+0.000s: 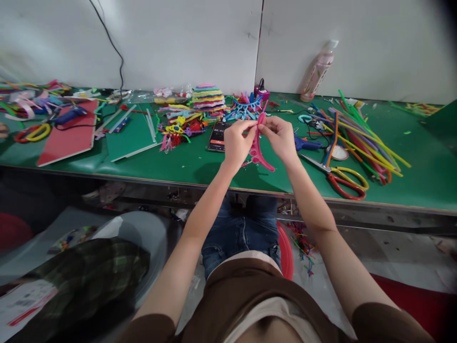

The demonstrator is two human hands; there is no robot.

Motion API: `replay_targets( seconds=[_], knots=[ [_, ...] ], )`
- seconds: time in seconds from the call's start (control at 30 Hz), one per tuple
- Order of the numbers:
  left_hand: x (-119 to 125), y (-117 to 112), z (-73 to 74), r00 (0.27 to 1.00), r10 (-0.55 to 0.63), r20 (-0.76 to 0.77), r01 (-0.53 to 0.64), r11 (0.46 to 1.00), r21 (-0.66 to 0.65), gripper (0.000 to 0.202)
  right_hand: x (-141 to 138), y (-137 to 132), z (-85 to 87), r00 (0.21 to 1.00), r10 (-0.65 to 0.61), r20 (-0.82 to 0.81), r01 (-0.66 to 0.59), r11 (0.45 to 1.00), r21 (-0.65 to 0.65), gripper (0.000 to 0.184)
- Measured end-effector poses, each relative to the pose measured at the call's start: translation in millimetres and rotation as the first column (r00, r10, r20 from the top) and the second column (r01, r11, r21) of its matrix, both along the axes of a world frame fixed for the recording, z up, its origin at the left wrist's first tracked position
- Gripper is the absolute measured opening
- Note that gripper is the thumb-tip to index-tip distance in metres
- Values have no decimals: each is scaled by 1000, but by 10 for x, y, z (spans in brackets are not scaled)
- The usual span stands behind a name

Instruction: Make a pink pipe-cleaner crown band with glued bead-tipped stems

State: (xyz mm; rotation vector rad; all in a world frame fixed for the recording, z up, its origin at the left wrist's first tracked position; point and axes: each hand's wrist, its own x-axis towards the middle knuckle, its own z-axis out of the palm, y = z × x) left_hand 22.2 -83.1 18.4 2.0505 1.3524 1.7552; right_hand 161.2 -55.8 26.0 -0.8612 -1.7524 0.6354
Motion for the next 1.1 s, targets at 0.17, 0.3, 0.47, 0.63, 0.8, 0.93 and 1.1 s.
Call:
replay_targets(
  seconds=[0.17, 0.3, 0.47, 0.63, 0.8, 0.93, 1.1],
  knots=[
    [-106, 64, 85, 995, -95, -11, 95, 995, -19, 23, 63, -17, 78, 998, -43, 54, 43, 999, 1, 22],
    [-229, 150, 244, 971, -230, -60, 225, 971, -82, 27, 118, -31, 230, 982, -12, 186, 11, 1000, 10, 20],
    [-303, 248, 408, 949, -299, -99, 288, 951, -112, 24, 122, -4, 327, 966, -25, 258, 13, 999, 47, 22],
    [-349, 306, 408, 952, -257, -168, 246, 966, -85, 29, 15, -115, 181, 953, -213, 217, 185, 972, 143, 31],
    [-415, 297, 320, 968, -199, -152, 195, 980, -42, 35, -171, -218, 16, 815, -429, 390, 343, 899, 272, 30],
    [-493, 328, 280, 976, -157, -150, 154, 988, -32, 30, -245, -237, 33, 727, -483, 488, 359, 874, 328, 26],
    [-572, 411, 243, 983, -97, -157, 100, 995, 9, 30, -261, -249, 70, 696, -474, 540, 329, 878, 347, 30]
  ],
)
